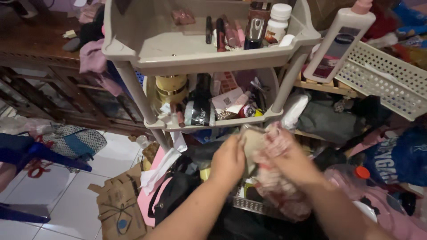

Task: The person opens a black backpack on a chair, takes out cosmetic items, bottles and small containers one at a time, wipes each item with a checkered cloth, and places them onto the shelves of a plastic storage rack. They continue emptying the bag and arranging the items on the rack shelves.

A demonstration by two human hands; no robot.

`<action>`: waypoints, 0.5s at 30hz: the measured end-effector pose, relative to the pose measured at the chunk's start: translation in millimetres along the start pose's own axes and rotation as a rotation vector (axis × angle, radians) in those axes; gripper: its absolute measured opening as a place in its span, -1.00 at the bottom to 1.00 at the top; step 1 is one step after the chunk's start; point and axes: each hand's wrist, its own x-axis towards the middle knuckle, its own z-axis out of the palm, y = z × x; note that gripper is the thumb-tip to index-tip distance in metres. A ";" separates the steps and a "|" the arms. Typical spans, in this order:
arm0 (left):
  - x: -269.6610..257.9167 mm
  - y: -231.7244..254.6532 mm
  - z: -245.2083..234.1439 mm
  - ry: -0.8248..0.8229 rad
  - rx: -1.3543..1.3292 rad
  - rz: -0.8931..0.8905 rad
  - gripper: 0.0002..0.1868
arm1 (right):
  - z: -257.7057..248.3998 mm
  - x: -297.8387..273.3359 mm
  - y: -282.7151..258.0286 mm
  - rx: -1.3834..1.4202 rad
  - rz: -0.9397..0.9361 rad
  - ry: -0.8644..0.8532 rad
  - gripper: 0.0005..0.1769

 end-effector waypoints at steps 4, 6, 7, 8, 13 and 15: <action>23.3 12.3 4.4 0.247 -0.459 -0.231 -0.69 | 38.0 -5.9 22.3 0.005 -0.100 0.040 -0.45; 31.4 13.5 -3.8 0.223 -0.547 -0.324 -0.66 | 39.0 -7.8 28.8 0.029 -0.038 0.043 -0.43; 34.7 12.7 -9.4 0.185 -0.541 -0.364 -0.66 | 35.0 -7.2 29.1 0.142 0.009 -0.006 -0.44; 35.8 13.7 -11.8 0.147 -0.534 -0.403 -0.66 | 29.9 -5.4 27.9 0.254 0.057 -0.056 -0.45; 23.1 18.1 6.0 -0.005 -0.308 -0.244 -0.70 | 11.2 11.3 10.1 0.208 0.113 0.144 -0.54; 21.9 11.0 15.8 0.072 -0.305 -0.161 -0.71 | 11.9 15.7 4.1 0.146 0.125 0.111 -0.57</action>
